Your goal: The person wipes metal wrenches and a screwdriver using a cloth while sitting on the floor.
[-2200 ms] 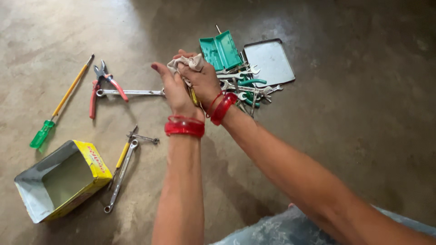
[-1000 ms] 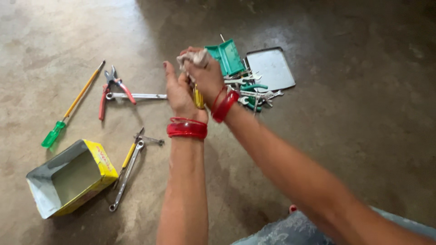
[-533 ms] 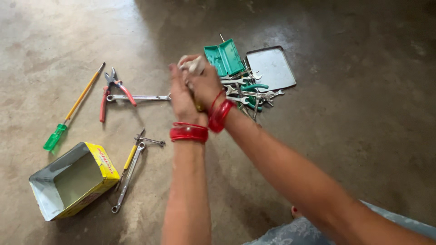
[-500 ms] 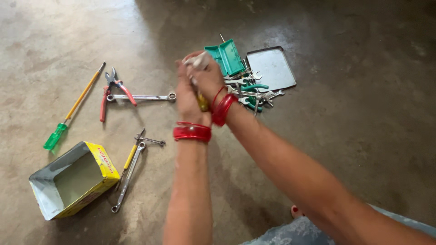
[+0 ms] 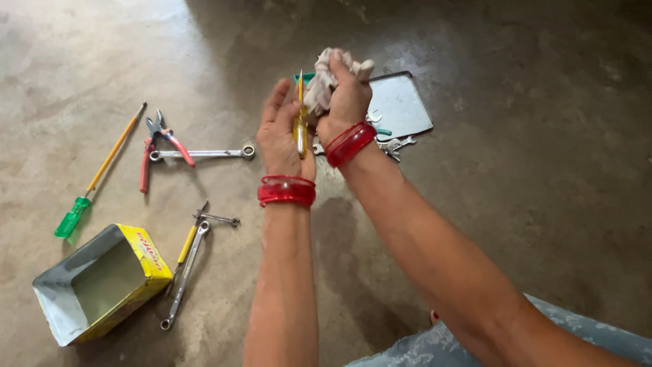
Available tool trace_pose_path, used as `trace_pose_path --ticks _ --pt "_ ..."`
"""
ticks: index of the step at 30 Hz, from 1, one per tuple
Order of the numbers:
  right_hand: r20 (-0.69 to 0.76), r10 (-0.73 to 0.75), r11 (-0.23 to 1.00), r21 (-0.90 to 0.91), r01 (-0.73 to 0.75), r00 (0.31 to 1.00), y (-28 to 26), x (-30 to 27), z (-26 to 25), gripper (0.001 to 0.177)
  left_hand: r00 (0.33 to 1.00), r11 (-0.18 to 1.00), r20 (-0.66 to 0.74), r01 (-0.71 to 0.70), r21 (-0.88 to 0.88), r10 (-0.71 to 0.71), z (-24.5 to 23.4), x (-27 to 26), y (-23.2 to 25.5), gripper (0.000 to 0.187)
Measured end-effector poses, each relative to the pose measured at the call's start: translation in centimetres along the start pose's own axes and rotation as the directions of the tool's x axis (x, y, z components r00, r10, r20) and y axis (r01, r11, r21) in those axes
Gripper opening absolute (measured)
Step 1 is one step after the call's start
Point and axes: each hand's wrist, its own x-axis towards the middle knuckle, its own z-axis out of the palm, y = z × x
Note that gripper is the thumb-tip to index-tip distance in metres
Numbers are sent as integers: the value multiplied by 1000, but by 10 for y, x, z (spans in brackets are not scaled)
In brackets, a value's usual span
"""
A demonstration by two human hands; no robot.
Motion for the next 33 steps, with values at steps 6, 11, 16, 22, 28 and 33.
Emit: trace_pose_path --ticks 6,11,16,22,28,33 --pt "211 207 969 94 -231 955 -15 -20 12 17 988 998 -153 11 -58 -20 1 3 23 42" --pt "321 207 974 -156 -164 924 6 -71 26 19 995 986 9 96 -134 -95 -17 19 35 33" --pt "570 89 829 -497 257 817 18 -90 30 24 987 992 155 59 -107 -42 -16 20 56 65" --pt "561 63 940 -310 139 825 25 -30 34 17 994 993 21 104 62 -105 37 -17 49 84" --pt "624 32 892 -371 259 781 21 -75 19 20 997 997 -40 74 30 -73 23 8 65 96" --pt "756 -41 734 -421 533 654 15 -96 23 21 994 998 -113 11 55 -4 19 7 72 101"
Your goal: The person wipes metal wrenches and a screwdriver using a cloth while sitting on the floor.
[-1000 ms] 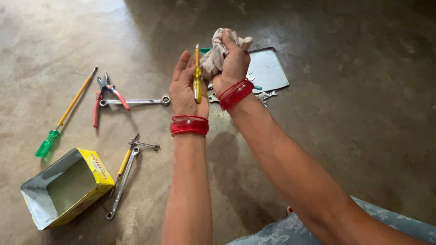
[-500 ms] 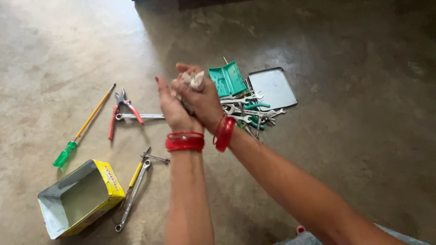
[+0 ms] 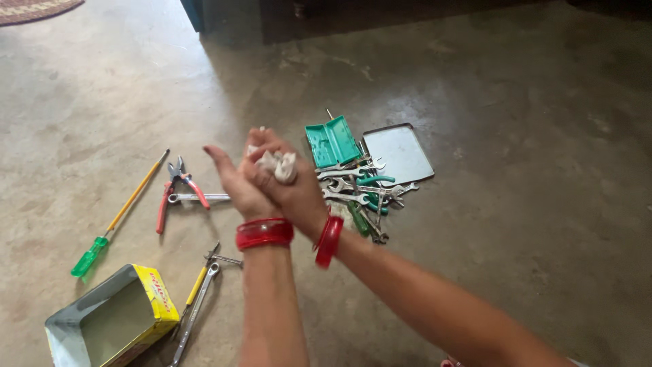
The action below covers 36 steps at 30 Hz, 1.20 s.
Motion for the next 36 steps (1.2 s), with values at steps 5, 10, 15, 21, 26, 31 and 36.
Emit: trace_pose_path --ticks 5,10,15,21,26,31,36 --pt "-160 271 926 312 -212 949 30 52 -31 15 991 995 106 81 51 -86 28 -28 -28 98" --pt "-122 278 908 356 -219 953 9 22 -11 29 996 998 78 47 30 -50 4 -3 -15 103" --pt "-43 219 963 171 -208 975 -15 -9 6 23 994 1000 108 -9 7 9 -17 5 -4 110" --pt "-177 407 834 473 -285 896 31 49 -32 36 979 996 194 54 64 -66 23 -39 -34 98" --pt "-171 453 830 439 -344 875 20 19 -19 23 996 996 85 3 89 -11 8 7 -29 101" --pt "-64 329 894 343 -289 942 -11 -1 2 32 996 997 -51 74 28 -73 -4 25 -4 98" --pt "-162 393 850 441 -290 905 26 49 -17 27 981 996 172 84 11 -85 28 -3 -19 94"
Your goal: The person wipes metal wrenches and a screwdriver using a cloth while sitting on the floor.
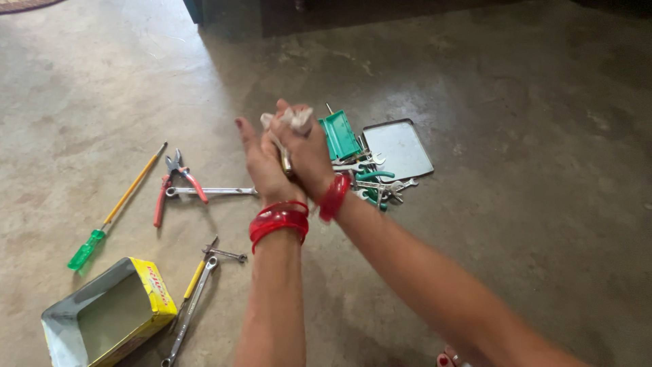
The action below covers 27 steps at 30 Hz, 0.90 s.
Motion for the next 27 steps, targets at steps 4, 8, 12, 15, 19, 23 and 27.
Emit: trace_pose_path --ticks 4,8,12,15,19,23,27 --pt "-54 7 997 71 -4 998 -4 19 -10 23 986 970 -6 -164 177 168 13 -7 -20 80" --pt "18 7 999 -36 -6 1000 -11 -22 2 19 985 985 -111 -118 130 133 -11 14 -7 76" --pt "98 -201 924 -311 222 975 -5 -57 18 18 991 991 -91 -89 103 99 -43 18 8 79" --pt "63 -133 965 -219 143 989 3 -34 12 22 995 993 25 -97 64 96 -37 0 -6 75" --pt "-44 -83 996 -48 81 996 2 7 -10 20 997 976 -63 -28 216 42 -11 -18 -26 64" --pt "-58 -45 999 10 45 997 2 -11 -8 15 994 962 -41 -91 259 105 -16 -6 -24 61" --pt "-16 43 986 -158 -45 999 4 -56 11 15 996 991 -50 -61 122 68 -45 15 5 66"
